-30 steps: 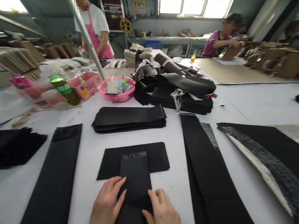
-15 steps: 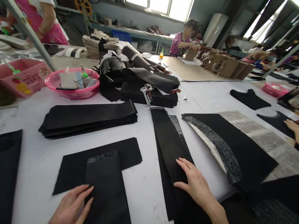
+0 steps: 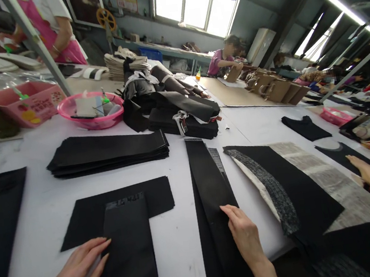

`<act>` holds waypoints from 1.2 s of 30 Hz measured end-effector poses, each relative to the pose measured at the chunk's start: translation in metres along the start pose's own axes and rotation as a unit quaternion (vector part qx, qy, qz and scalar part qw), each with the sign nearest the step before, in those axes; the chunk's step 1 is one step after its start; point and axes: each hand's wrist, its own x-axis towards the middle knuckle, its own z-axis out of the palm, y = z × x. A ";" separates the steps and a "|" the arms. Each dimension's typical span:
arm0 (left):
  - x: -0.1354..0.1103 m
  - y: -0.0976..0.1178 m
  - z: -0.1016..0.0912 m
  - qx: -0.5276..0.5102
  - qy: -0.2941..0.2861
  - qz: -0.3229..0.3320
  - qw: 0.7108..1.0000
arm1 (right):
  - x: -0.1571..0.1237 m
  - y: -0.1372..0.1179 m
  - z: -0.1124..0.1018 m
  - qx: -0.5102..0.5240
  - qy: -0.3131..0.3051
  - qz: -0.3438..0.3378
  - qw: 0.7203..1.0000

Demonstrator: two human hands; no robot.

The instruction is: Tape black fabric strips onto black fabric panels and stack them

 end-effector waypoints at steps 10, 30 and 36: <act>-0.001 0.002 -0.005 -0.008 -0.023 -0.010 1.000 | 0.004 0.012 -0.034 0.062 -0.159 -0.004 0.985; 0.001 0.002 -0.010 -0.019 -0.040 -0.007 0.999 | 0.006 0.026 -0.028 0.066 -0.106 -0.042 0.991; 0.001 0.002 -0.011 -0.020 -0.046 -0.012 0.999 | -0.005 0.012 -0.032 0.002 -0.119 -0.052 0.992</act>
